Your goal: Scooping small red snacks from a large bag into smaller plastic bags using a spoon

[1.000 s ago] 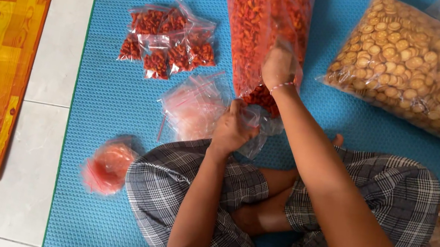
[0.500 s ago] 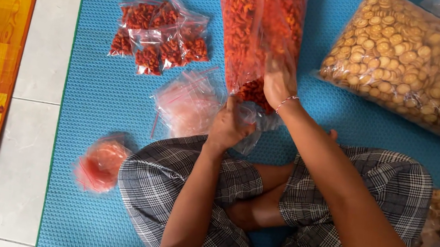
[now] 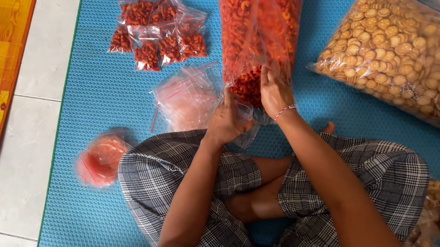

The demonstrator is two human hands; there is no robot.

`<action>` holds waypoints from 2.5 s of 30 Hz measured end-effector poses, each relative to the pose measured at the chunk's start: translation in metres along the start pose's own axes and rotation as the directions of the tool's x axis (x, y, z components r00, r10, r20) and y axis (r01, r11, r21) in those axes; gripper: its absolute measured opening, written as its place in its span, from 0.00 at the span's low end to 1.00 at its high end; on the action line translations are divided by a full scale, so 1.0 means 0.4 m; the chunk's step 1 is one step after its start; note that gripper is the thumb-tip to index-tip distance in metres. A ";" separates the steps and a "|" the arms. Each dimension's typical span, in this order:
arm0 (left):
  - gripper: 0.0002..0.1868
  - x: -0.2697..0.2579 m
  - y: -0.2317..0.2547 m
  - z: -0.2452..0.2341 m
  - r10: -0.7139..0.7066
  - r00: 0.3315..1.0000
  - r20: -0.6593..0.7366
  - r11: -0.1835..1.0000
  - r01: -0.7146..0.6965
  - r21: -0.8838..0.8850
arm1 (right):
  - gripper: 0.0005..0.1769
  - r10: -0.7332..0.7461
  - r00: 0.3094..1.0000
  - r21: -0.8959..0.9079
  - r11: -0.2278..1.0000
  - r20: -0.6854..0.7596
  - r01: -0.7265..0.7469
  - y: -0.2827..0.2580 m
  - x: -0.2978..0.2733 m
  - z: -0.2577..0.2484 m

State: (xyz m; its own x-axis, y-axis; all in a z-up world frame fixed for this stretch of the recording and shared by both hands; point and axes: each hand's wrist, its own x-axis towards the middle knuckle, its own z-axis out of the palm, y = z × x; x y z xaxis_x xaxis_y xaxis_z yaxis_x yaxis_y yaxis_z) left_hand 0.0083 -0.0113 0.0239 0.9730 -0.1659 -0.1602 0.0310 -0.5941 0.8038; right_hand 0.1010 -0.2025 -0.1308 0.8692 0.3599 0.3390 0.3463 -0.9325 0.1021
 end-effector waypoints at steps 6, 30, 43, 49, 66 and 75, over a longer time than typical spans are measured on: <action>0.50 -0.005 0.007 0.009 0.013 1.000 0.014 1.000 -0.013 -0.009 | 0.34 0.043 0.993 0.120 0.991 0.113 -0.056 -0.003 -0.029 -0.056; 0.66 0.019 -0.112 0.075 0.002 0.995 0.095 0.997 -0.010 0.078 | 0.30 0.266 0.947 0.419 0.850 0.181 -0.319 -0.086 -0.059 -0.239; 0.61 -0.031 -0.064 0.046 0.002 0.987 0.158 0.998 -0.012 0.064 | 0.18 0.462 0.481 0.664 -0.576 0.745 -0.476 -0.089 -0.274 -0.282; 0.44 -0.042 -0.035 0.028 -0.037 0.985 0.168 0.994 0.019 0.107 | 0.18 0.539 0.437 0.691 -0.502 0.720 -0.520 -0.122 -0.178 -0.241; 0.41 -0.041 -0.019 0.006 -0.068 0.983 0.168 0.998 0.065 0.021 | 0.13 0.794 0.296 0.829 -0.412 0.530 -0.378 -0.097 -0.194 -0.293; 0.42 -0.033 -0.053 0.025 -0.105 0.980 0.168 0.993 0.094 0.074 | 0.12 0.805 0.319 0.861 -0.426 0.501 -0.277 -0.093 -0.225 -0.191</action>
State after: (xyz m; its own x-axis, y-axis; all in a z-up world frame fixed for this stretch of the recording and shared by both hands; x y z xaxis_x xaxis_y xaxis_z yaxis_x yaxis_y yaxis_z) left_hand -0.0076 -0.0045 0.0033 0.9122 -0.2321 -0.3377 0.1051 -0.6640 0.7403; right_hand -0.0173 -0.2023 -0.0938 0.7327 -0.6211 -0.2781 -0.0843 0.3227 -0.9427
